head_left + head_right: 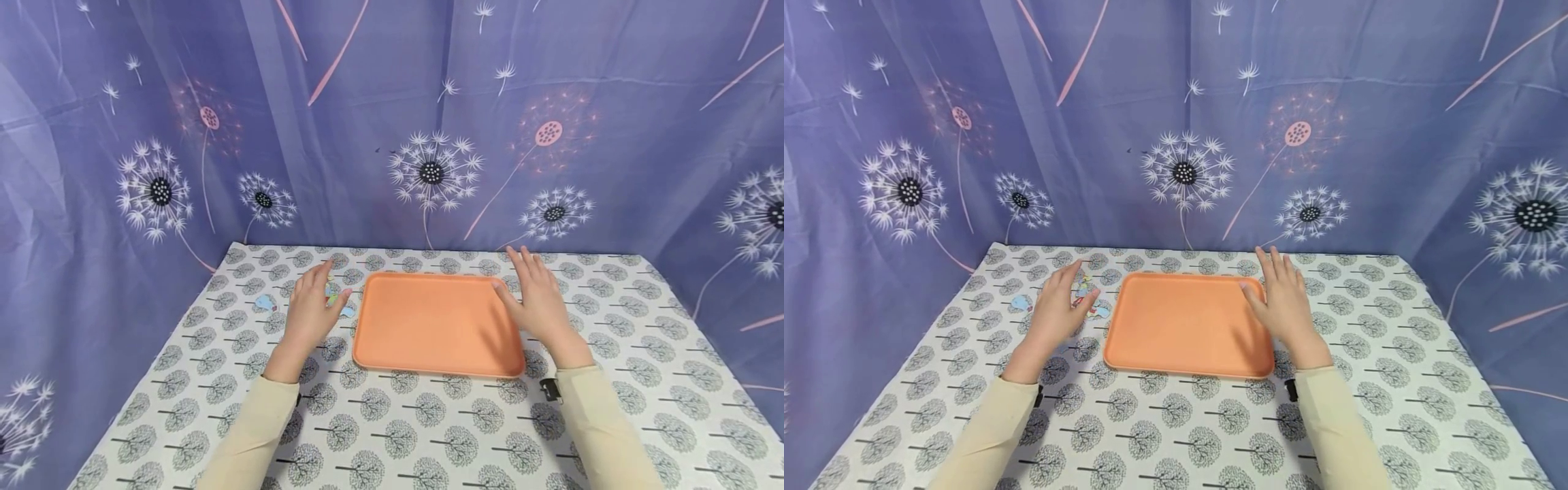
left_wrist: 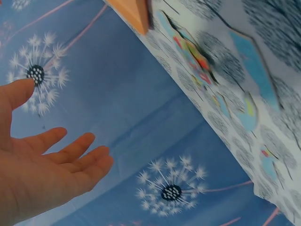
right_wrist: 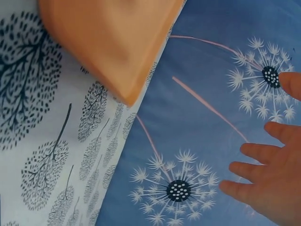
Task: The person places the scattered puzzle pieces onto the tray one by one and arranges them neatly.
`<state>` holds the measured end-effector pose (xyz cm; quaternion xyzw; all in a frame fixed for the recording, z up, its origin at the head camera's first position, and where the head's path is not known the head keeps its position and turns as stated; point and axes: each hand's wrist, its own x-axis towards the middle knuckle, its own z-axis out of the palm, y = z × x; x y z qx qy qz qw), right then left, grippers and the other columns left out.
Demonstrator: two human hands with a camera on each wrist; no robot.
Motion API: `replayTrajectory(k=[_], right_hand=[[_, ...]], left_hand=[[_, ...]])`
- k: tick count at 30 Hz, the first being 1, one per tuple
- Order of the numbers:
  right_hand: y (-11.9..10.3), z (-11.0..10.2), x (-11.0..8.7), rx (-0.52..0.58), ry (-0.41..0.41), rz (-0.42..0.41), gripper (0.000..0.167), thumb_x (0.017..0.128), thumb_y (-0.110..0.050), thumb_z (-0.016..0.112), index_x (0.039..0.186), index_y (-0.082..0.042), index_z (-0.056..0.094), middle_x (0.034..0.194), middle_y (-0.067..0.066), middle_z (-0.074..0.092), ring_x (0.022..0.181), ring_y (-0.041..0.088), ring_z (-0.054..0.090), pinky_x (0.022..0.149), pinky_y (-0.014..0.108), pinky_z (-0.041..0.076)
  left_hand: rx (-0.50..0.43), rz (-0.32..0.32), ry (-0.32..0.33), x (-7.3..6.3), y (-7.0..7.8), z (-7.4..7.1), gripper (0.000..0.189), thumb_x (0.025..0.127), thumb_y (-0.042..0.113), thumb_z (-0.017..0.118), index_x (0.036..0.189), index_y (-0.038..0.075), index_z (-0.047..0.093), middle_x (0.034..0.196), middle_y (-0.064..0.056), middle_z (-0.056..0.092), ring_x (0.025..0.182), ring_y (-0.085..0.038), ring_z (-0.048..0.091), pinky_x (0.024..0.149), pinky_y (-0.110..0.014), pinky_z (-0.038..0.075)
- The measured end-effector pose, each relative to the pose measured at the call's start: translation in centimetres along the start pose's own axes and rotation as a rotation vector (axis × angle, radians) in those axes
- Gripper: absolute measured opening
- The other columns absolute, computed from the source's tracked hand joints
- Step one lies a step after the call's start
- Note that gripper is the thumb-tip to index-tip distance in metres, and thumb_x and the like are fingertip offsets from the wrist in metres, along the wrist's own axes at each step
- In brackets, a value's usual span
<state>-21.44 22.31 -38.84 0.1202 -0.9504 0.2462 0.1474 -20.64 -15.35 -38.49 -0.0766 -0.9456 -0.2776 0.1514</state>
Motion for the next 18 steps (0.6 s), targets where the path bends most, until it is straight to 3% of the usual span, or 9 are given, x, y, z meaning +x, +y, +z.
replayTrajectory(k=[11,18], right_hand=[[1.6,0.1,0.5,0.145,-0.006,0.008,0.071,0.099,-0.039,0.051,0.154,-0.01,0.016,0.156,0.023,0.015,0.14,0.049,0.017,0.111,0.07,0.015],[2.4,0.4,0.9,0.205,-0.017,0.029,0.073,0.099,-0.04,0.051,0.155,-0.01,0.014,0.156,0.022,0.017,0.14,0.046,0.018,0.114,0.065,0.017]], left_hand=[[-0.084,-0.138,-0.018,-0.7,-2.8,-1.4,0.068,0.094,0.024,0.064,0.148,0.0,0.03,0.141,-0.027,0.038,0.128,-0.044,0.035,0.105,-0.06,0.038],[-0.11,-0.233,-0.027,-1.2,-4.8,-2.3,0.065,0.094,0.017,0.062,0.146,-0.005,0.031,0.134,-0.028,0.043,0.123,-0.045,0.04,0.102,-0.058,0.041]])
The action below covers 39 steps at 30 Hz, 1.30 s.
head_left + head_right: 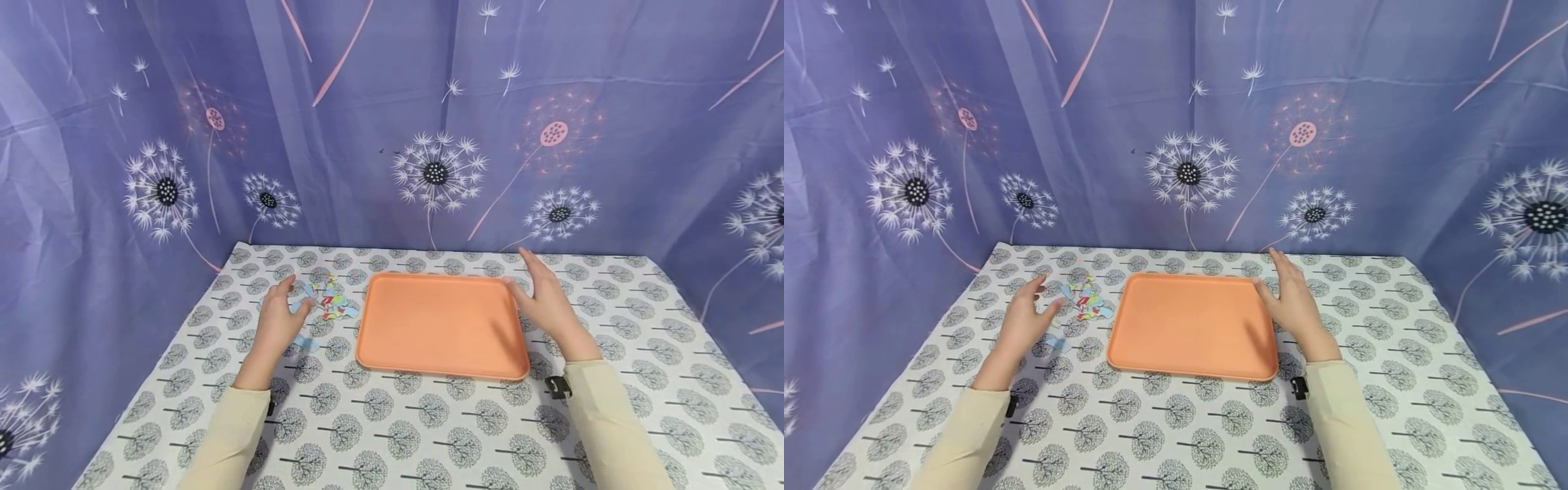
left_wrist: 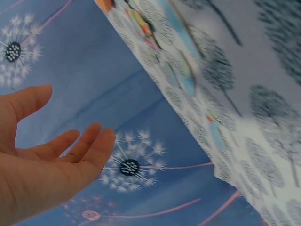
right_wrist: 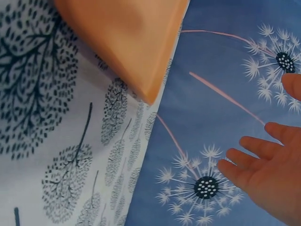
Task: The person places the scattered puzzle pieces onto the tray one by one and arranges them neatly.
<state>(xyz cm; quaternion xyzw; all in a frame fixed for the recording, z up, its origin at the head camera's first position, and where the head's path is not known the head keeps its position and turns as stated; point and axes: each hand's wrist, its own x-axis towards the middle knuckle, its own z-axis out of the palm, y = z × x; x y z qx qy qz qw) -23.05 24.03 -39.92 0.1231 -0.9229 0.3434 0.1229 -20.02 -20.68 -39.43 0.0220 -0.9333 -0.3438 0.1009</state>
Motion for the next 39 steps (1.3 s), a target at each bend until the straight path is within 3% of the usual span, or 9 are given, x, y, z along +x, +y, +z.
replayTrajectory(k=[9,16,20,28,35,39], right_hand=[[0.7,-0.1,-0.1,0.053,-0.038,0.091,0.073,0.1,-0.044,0.048,0.155,-0.013,0.012,0.155,0.025,0.018,0.138,0.05,0.02,0.111,0.068,0.019],[1.6,0.2,-0.2,0.087,-0.052,0.127,0.073,0.101,-0.041,0.047,0.154,-0.004,0.013,0.147,0.036,0.025,0.13,0.055,0.031,0.106,0.068,0.03],[2.2,0.4,-0.3,0.133,-0.082,0.159,0.073,0.101,-0.04,0.046,0.153,-0.001,0.012,0.149,0.035,0.023,0.132,0.053,0.03,0.108,0.064,0.032],[2.7,0.6,-0.5,0.221,-0.114,0.214,0.071,0.102,-0.035,0.046,0.152,0.0,0.013,0.152,0.029,0.023,0.132,0.049,0.034,0.107,0.06,0.036],[3.3,0.8,-0.7,0.284,-0.181,0.255,0.068,0.103,-0.032,0.046,0.152,0.001,0.012,0.151,0.031,0.023,0.134,0.05,0.031,0.107,0.059,0.036],[3.6,0.9,-1.0,0.304,-0.218,0.27,0.069,0.103,-0.033,0.045,0.152,0.002,0.013,0.151,0.03,0.024,0.134,0.049,0.03,0.11,0.06,0.032]], left_hand=[[-0.054,-0.158,0.013,0.4,-2.9,-1.6,0.06,0.094,0.011,0.06,0.143,-0.01,0.032,0.13,-0.032,0.048,0.118,-0.046,0.048,0.095,-0.056,0.048],[-0.128,-0.287,-0.015,1.2,-5.1,-2.1,0.059,0.096,0.011,0.056,0.145,-0.008,0.031,0.13,-0.032,0.047,0.115,-0.046,0.051,0.09,-0.051,0.053],[-0.178,-0.343,-0.006,1.8,-6.3,-2.2,0.057,0.095,0.011,0.056,0.143,-0.009,0.033,0.127,-0.033,0.049,0.108,-0.044,0.055,0.086,-0.046,0.055],[-0.311,-0.423,-0.03,2.7,-7.8,-2.3,0.062,0.094,0.009,0.054,0.143,-0.016,0.026,0.127,-0.038,0.049,0.111,-0.045,0.055,0.097,-0.052,0.049],[-0.389,-0.494,-0.047,3.3,-8.6,-2.4,0.062,0.092,0.004,0.055,0.141,-0.018,0.025,0.129,-0.038,0.046,0.094,-0.029,0.067,0.099,-0.044,0.051],[-0.401,-0.522,-0.078,3.4,-8.9,-2.6,0.063,0.093,0.004,0.055,0.141,-0.019,0.022,0.134,-0.039,0.04,0.091,-0.024,0.068,0.103,-0.047,0.046]])
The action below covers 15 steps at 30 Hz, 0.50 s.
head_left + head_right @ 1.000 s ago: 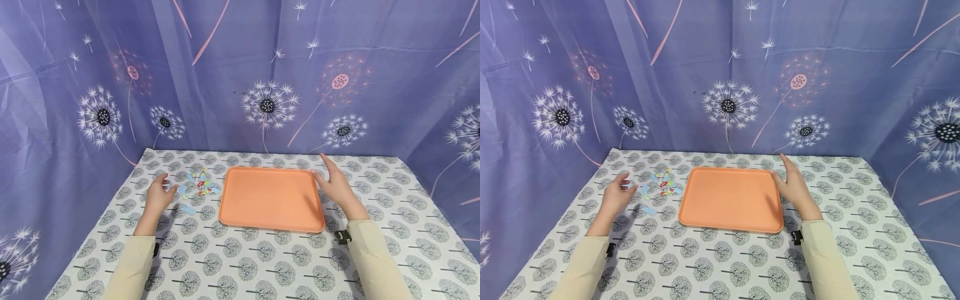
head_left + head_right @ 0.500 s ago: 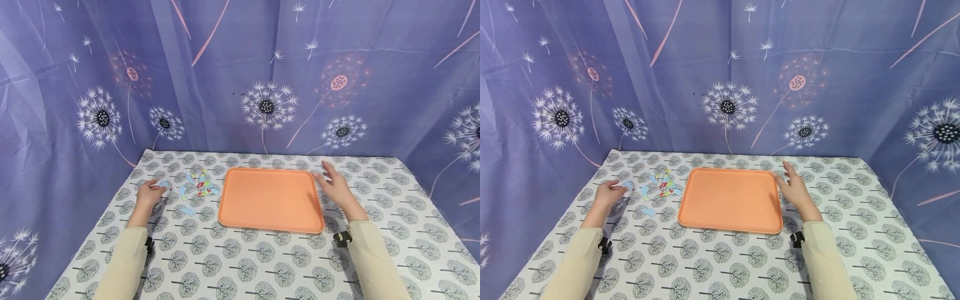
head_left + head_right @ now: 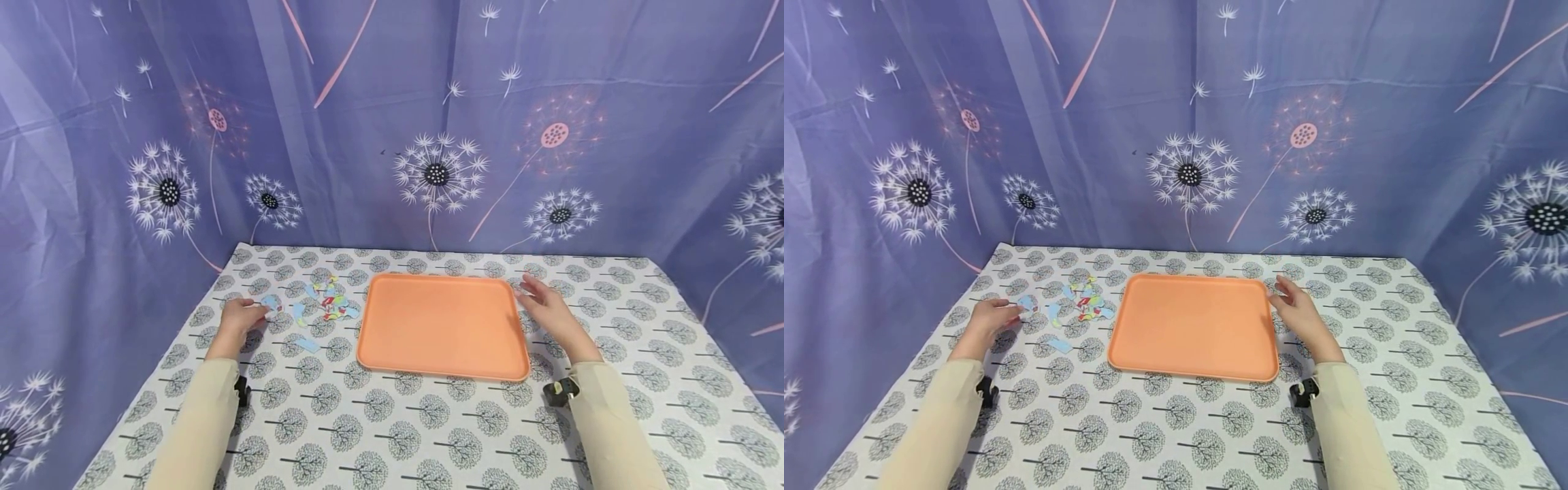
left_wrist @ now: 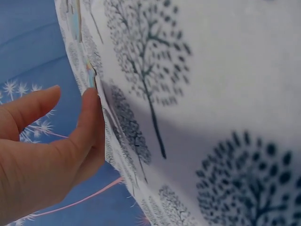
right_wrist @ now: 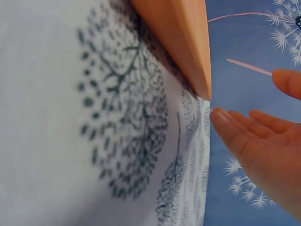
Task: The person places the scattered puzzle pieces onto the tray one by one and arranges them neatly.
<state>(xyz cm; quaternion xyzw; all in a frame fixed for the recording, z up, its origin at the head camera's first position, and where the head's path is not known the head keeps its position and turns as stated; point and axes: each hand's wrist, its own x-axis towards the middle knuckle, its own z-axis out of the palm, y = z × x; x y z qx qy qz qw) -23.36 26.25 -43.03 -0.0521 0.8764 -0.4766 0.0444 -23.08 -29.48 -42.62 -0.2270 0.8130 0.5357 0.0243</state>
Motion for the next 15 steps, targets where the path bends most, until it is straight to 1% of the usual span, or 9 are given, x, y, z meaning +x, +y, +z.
replayTrajectory(k=[1,4,6,7,8,11,13,14,15], right_hand=[[0.1,0.0,-0.1,0.006,-0.009,0.007,0.069,0.103,-0.033,0.045,0.152,0.002,0.013,0.151,0.029,0.024,0.135,0.049,0.03,0.11,0.06,0.031],[0.4,-0.1,-0.3,0.035,-0.037,0.022,0.068,0.103,-0.032,0.045,0.152,0.001,0.013,0.151,0.028,0.025,0.134,0.047,0.032,0.11,0.06,0.031],[0.6,-0.1,-0.3,0.068,-0.052,0.026,0.065,0.103,-0.028,0.045,0.152,0.002,0.014,0.15,0.028,0.028,0.132,0.047,0.036,0.109,0.059,0.033],[0.7,-0.1,-0.3,0.087,-0.059,0.024,0.064,0.103,-0.026,0.046,0.151,0.002,0.015,0.149,0.029,0.029,0.13,0.047,0.039,0.109,0.058,0.035],[0.8,0.0,-0.3,0.101,-0.064,0.022,0.063,0.103,-0.024,0.046,0.151,0.003,0.016,0.148,0.03,0.031,0.129,0.047,0.041,0.108,0.056,0.036],[1.1,0.1,-0.2,0.162,-0.088,0.02,0.061,0.102,-0.018,0.046,0.15,0.006,0.017,0.146,0.031,0.032,0.127,0.046,0.043,0.107,0.051,0.04],[1.3,0.1,-0.2,0.191,-0.101,0.022,0.06,0.102,-0.015,0.046,0.15,0.007,0.017,0.146,0.032,0.032,0.128,0.045,0.042,0.107,0.047,0.042],[1.3,0.2,-0.2,0.205,-0.106,0.021,0.059,0.102,-0.014,0.046,0.149,0.008,0.017,0.146,0.033,0.031,0.129,0.045,0.041,0.106,0.045,0.043],[1.4,0.2,-0.2,0.216,-0.112,0.02,0.059,0.102,-0.012,0.046,0.149,0.008,0.017,0.146,0.033,0.031,0.129,0.045,0.041,0.106,0.044,0.043]], left_hand=[[-0.008,-0.01,-0.006,0.1,0.0,0.0,0.063,0.093,0.004,0.056,0.141,-0.019,0.022,0.135,-0.038,0.039,0.091,-0.024,0.069,0.105,-0.047,0.044],[-0.026,-0.024,-0.032,0.6,-0.3,-0.1,0.066,0.092,0.004,0.058,0.141,-0.019,0.021,0.137,-0.039,0.037,0.086,-0.02,0.069,0.109,-0.049,0.04],[-0.037,-0.035,-0.04,1.1,-0.5,-0.1,0.069,0.091,0.004,0.061,0.142,-0.019,0.02,0.137,-0.039,0.037,0.082,-0.017,0.069,0.109,-0.049,0.04],[-0.049,-0.023,-0.041,1.8,-1.0,-0.2,0.071,0.089,0.004,0.065,0.141,-0.02,0.022,0.133,-0.04,0.041,0.078,-0.017,0.069,0.104,-0.046,0.046],[-0.051,-0.025,-0.041,2.1,-1.1,-0.2,0.072,0.088,0.003,0.065,0.14,-0.02,0.022,0.132,-0.041,0.041,0.076,-0.017,0.069,0.102,-0.046,0.048],[-0.057,-0.033,-0.026,2.6,-1.2,-0.1,0.07,0.086,0.0,0.066,0.14,-0.02,0.026,0.132,-0.041,0.042,0.079,-0.02,0.071,0.094,-0.04,0.054],[-0.048,-0.031,-0.005,2.6,-1.1,0.1,0.067,0.086,-0.001,0.065,0.139,-0.019,0.028,0.132,-0.04,0.043,0.083,-0.023,0.071,0.089,-0.038,0.057],[-0.034,-0.044,0.007,2.1,-0.7,0.3,0.065,0.088,-0.002,0.062,0.14,-0.018,0.028,0.135,-0.039,0.041,0.086,-0.024,0.071,0.093,-0.039,0.055],[-0.025,-0.045,0.013,2.0,-0.7,0.3,0.064,0.088,-0.003,0.062,0.14,-0.018,0.029,0.135,-0.038,0.041,0.09,-0.025,0.07,0.092,-0.039,0.055]])
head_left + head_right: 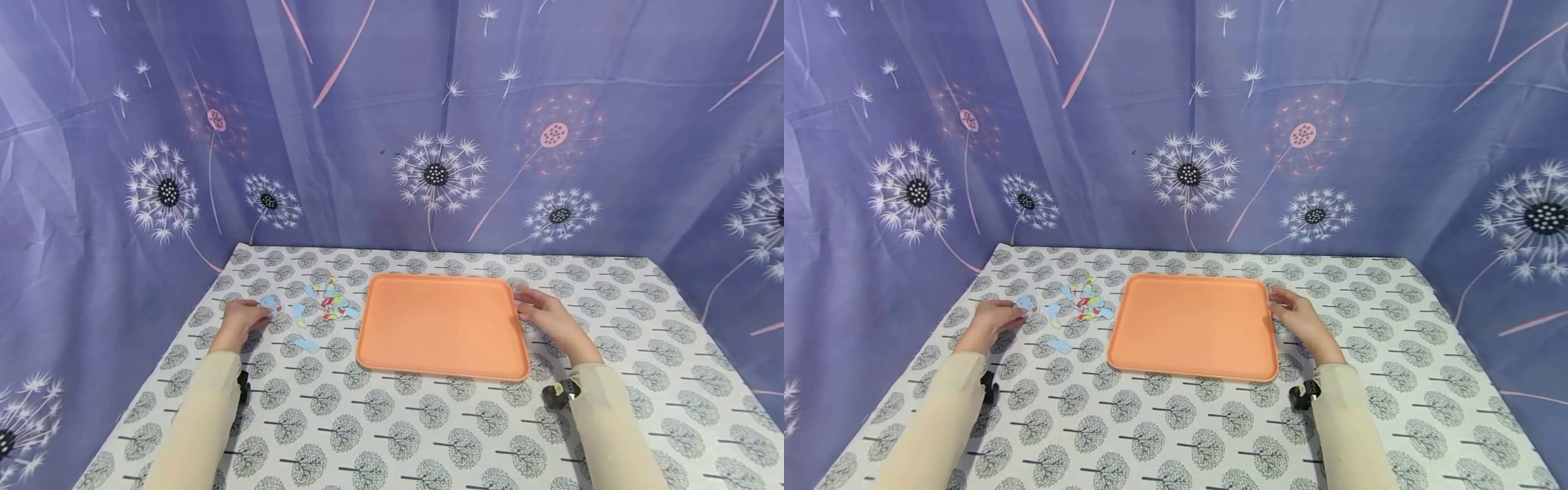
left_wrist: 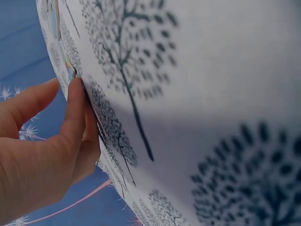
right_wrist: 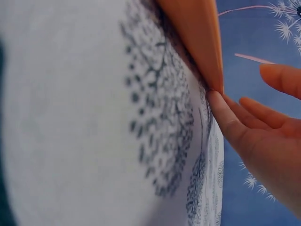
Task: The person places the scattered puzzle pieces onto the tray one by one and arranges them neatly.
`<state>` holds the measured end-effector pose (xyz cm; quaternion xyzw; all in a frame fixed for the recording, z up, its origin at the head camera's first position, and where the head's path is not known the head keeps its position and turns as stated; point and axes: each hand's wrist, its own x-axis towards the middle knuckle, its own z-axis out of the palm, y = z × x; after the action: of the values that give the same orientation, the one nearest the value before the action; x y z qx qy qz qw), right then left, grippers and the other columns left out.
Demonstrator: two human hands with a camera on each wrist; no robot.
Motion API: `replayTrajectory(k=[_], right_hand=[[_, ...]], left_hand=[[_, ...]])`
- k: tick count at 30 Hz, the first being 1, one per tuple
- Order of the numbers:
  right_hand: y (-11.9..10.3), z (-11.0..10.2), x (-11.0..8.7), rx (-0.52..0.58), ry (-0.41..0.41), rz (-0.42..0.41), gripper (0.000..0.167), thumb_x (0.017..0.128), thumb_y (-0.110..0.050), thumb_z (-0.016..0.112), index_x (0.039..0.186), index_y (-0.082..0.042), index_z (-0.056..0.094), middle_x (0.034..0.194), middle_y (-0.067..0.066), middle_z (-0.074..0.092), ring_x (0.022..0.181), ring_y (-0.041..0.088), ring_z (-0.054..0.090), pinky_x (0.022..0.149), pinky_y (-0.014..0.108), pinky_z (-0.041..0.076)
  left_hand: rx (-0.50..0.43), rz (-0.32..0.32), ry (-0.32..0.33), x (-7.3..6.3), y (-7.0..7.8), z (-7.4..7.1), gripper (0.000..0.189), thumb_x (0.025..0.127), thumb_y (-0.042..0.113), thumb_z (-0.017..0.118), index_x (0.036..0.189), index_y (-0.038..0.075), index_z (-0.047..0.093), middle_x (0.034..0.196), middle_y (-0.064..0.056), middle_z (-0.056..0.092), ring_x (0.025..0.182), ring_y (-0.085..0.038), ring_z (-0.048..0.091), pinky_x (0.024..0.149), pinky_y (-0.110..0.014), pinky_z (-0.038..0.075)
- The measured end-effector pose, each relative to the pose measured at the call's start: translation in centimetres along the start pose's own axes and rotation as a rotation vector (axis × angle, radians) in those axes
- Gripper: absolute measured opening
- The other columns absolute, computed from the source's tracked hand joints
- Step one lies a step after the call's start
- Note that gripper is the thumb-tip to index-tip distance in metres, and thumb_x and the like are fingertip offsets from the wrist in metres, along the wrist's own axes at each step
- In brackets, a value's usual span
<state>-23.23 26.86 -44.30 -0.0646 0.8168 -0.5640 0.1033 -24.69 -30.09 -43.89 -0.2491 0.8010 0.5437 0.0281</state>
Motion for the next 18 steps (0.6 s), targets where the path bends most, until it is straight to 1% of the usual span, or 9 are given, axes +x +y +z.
replayTrajectory(k=[3,5,8,9,10,11,12,15,18], right_hand=[[0.1,0.0,0.0,-0.009,-0.001,-0.006,0.058,0.101,-0.01,0.047,0.148,0.01,0.02,0.144,0.034,0.034,0.127,0.046,0.043,0.104,0.044,0.045],[0.2,0.0,-0.1,-0.032,0.001,-0.008,0.058,0.099,-0.01,0.049,0.147,0.009,0.022,0.142,0.034,0.037,0.124,0.046,0.046,0.104,0.046,0.045],[0.2,-0.1,-0.1,-0.07,0.0,-0.01,0.058,0.098,-0.01,0.051,0.146,0.009,0.025,0.14,0.033,0.041,0.121,0.045,0.049,0.104,0.051,0.044],[0.3,-0.1,-0.2,-0.075,0.0,-0.008,0.058,0.097,-0.01,0.052,0.146,0.009,0.026,0.139,0.033,0.041,0.121,0.045,0.049,0.105,0.053,0.043],[0.3,-0.1,-0.1,-0.087,0.005,-0.006,0.059,0.097,-0.01,0.053,0.146,0.009,0.027,0.138,0.032,0.043,0.12,0.045,0.049,0.104,0.054,0.043],[0.4,-0.1,-0.1,-0.092,0.009,-0.005,0.059,0.096,-0.009,0.054,0.145,0.009,0.028,0.138,0.033,0.043,0.12,0.046,0.049,0.104,0.055,0.043],[0.4,-0.1,0.0,-0.1,0.012,0.0,0.059,0.095,-0.009,0.055,0.145,0.009,0.029,0.137,0.033,0.044,0.12,0.046,0.049,0.104,0.055,0.043],[0.5,-0.1,0.0,-0.122,0.025,0.03,0.06,0.092,-0.008,0.059,0.143,0.009,0.033,0.136,0.032,0.046,0.12,0.045,0.049,0.103,0.054,0.044],[0.6,0.0,0.0,-0.114,0.022,0.055,0.061,0.09,-0.007,0.06,0.143,0.009,0.035,0.135,0.031,0.047,0.119,0.044,0.05,0.102,0.052,0.046]], left_hand=[[0.026,0.005,0.014,-0.3,0.2,0.2,0.062,0.089,-0.002,0.061,0.14,-0.018,0.03,0.133,-0.038,0.044,0.086,-0.023,0.07,0.091,-0.04,0.056],[0.027,0.011,0.011,-0.3,0.2,0.3,0.062,0.089,-0.003,0.061,0.14,-0.018,0.03,0.132,-0.038,0.044,0.078,-0.017,0.07,0.089,-0.038,0.057],[0.038,0.029,0.011,-0.1,0.2,0.5,0.062,0.087,-0.003,0.063,0.139,-0.018,0.032,0.127,-0.038,0.048,0.065,-0.008,0.065,0.079,-0.032,0.06],[0.043,0.035,0.015,0.0,0.3,0.6,0.062,0.087,-0.003,0.063,0.138,-0.018,0.033,0.126,-0.038,0.05,0.064,-0.007,0.064,0.076,-0.031,0.061],[0.057,0.04,0.029,0.1,0.3,0.7,0.062,0.086,-0.002,0.065,0.137,-0.018,0.034,0.122,-0.037,0.052,0.061,-0.006,0.063,0.069,-0.027,0.061],[0.076,0.047,0.042,0.2,0.4,0.9,0.061,0.085,-0.002,0.066,0.136,-0.018,0.036,0.119,-0.036,0.055,0.06,-0.005,0.061,0.067,-0.027,0.061],[0.086,0.055,0.056,0.2,0.4,1.0,0.061,0.084,-0.002,0.067,0.135,-0.018,0.037,0.116,-0.036,0.057,0.059,-0.005,0.061,0.068,-0.028,0.061],[0.131,0.073,0.091,0.2,0.5,1.4,0.06,0.082,-0.002,0.07,0.132,-0.019,0.04,0.108,-0.033,0.061,0.057,-0.007,0.061,0.078,-0.038,0.06],[0.19,0.09,0.115,0.3,0.6,1.7,0.06,0.081,0.0,0.072,0.129,-0.019,0.043,0.094,-0.029,0.067,0.053,-0.008,0.061,0.092,-0.051,0.053]])
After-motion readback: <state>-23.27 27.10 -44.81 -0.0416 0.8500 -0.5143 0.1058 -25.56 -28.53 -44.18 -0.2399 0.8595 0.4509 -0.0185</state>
